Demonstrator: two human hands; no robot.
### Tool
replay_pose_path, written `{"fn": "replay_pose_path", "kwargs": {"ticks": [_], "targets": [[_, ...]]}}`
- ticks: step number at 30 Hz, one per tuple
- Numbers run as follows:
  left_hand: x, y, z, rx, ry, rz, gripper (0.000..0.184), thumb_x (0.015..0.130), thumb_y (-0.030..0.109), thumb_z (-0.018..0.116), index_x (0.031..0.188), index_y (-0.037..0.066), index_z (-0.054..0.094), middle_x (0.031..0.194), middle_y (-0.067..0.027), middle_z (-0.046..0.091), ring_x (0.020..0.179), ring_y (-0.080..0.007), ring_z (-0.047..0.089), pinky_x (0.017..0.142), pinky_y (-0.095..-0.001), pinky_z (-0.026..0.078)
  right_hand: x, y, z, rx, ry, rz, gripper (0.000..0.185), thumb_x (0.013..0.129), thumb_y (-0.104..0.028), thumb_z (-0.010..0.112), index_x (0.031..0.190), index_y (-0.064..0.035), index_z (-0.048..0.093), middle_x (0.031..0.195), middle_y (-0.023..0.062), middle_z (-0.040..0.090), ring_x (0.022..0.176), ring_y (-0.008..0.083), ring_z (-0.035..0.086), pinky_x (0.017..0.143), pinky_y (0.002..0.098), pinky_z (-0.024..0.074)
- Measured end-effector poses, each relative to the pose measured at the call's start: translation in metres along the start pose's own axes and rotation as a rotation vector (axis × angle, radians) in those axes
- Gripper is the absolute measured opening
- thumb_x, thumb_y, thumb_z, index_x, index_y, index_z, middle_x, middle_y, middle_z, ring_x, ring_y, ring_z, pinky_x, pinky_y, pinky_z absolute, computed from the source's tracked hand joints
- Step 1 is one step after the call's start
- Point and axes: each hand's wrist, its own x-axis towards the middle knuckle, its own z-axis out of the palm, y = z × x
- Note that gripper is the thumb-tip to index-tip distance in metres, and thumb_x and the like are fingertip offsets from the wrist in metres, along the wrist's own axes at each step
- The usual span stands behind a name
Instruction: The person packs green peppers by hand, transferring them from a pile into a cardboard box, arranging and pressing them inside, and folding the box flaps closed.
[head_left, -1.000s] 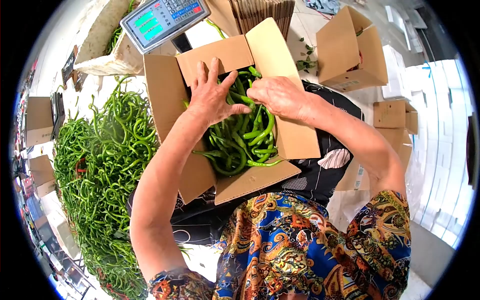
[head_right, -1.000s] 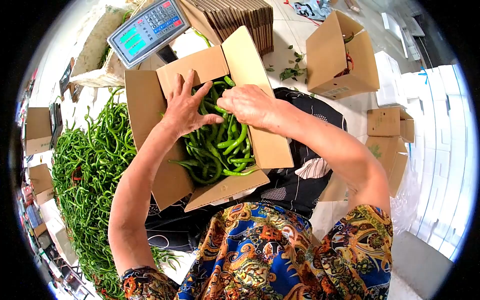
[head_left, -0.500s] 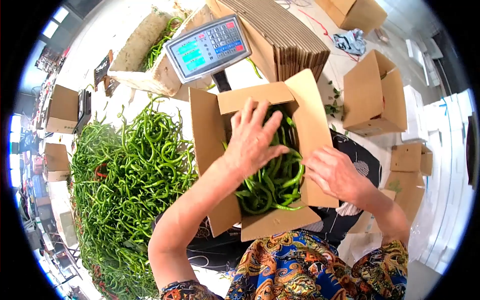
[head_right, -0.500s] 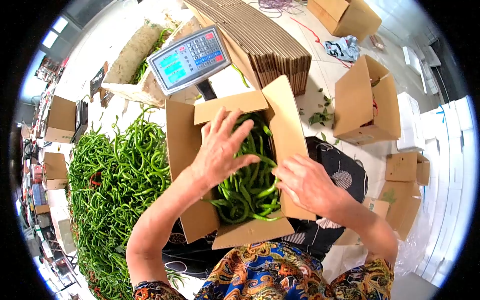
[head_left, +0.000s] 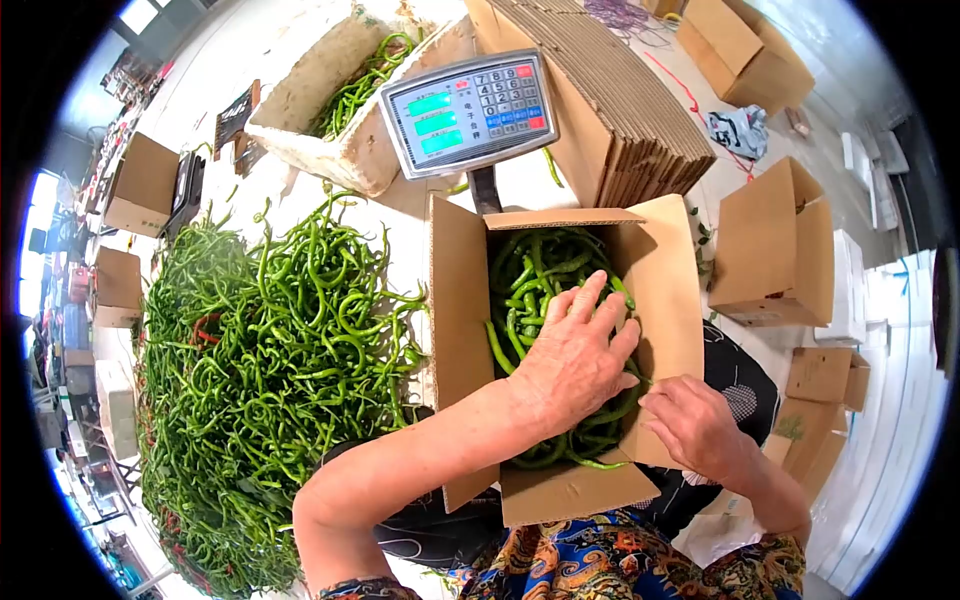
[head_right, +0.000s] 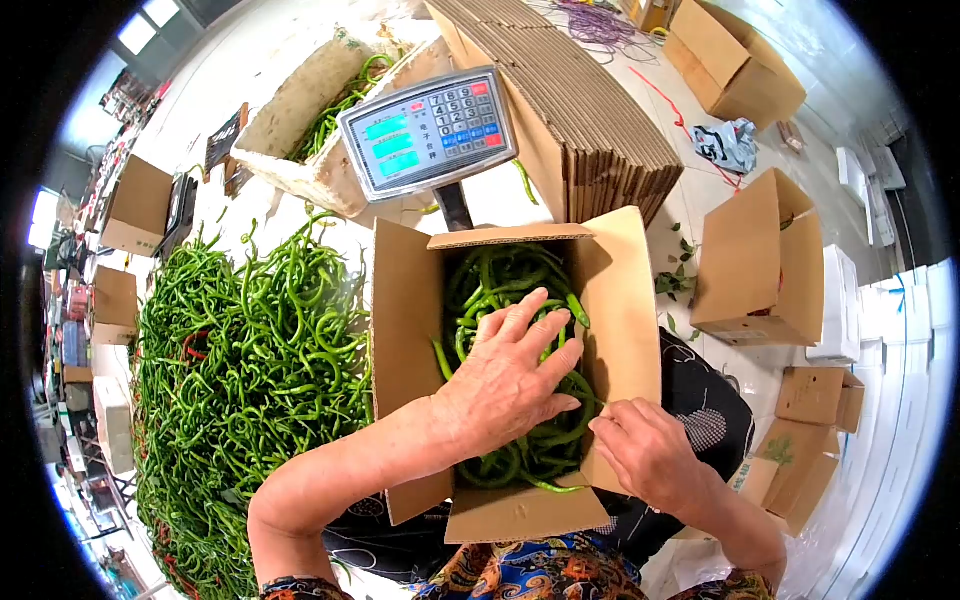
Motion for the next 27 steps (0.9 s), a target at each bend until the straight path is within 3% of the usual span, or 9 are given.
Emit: {"fn": "replay_pose_path", "kwargs": {"ticks": [19,22,25,27], "targets": [[-0.006,-0.009,0.007,0.001,-0.089,-0.029,0.051,0.078,0.024,0.077,0.120,0.003,0.056,0.128,-0.0189,0.050,0.131,-0.0436,0.041,0.100,-0.0546,0.039,0.004,0.001,0.015,-0.035,-0.016,0.038,0.026,0.074,0.001,0.069,0.100,0.0043,0.065,0.099,0.0163,0.060,0.090,0.0310,0.062,0.079,0.0381,0.0530],[-0.004,-0.010,0.005,-0.015,-0.054,-0.048,0.051,0.078,0.023,0.077,0.121,0.004,0.057,0.133,-0.0196,0.048,0.132,-0.0440,0.039,0.100,-0.0548,0.038,0.001,0.002,0.019,0.025,-0.022,0.044,0.032,0.074,0.002,0.067,0.106,0.0039,0.062,0.106,0.0178,0.058,0.095,0.0326,0.061,0.081,0.0385,0.0523],[0.004,-0.018,-0.008,0.049,0.113,-0.044,0.052,0.078,0.017,0.076,0.125,0.006,0.057,0.140,-0.0195,0.045,0.135,-0.0418,0.037,0.101,-0.0541,0.038,-0.002,0.002,0.031,0.047,0.002,0.023,0.038,0.075,0.001,0.065,0.112,0.0019,0.058,0.110,0.0179,0.055,0.098,0.0329,0.058,0.085,0.0380,0.0509],[0.008,-0.024,-0.019,0.091,0.162,-0.059,0.053,0.079,0.013,0.076,0.128,0.006,0.056,0.143,-0.0193,0.043,0.136,-0.0402,0.037,0.101,-0.0540,0.038,0.000,-0.001,0.034,-0.086,-0.106,0.031,0.035,0.074,-0.003,0.062,0.108,-0.0009,0.056,0.105,0.0149,0.052,0.097,0.0304,0.056,0.086,0.0353,0.0498]]}}
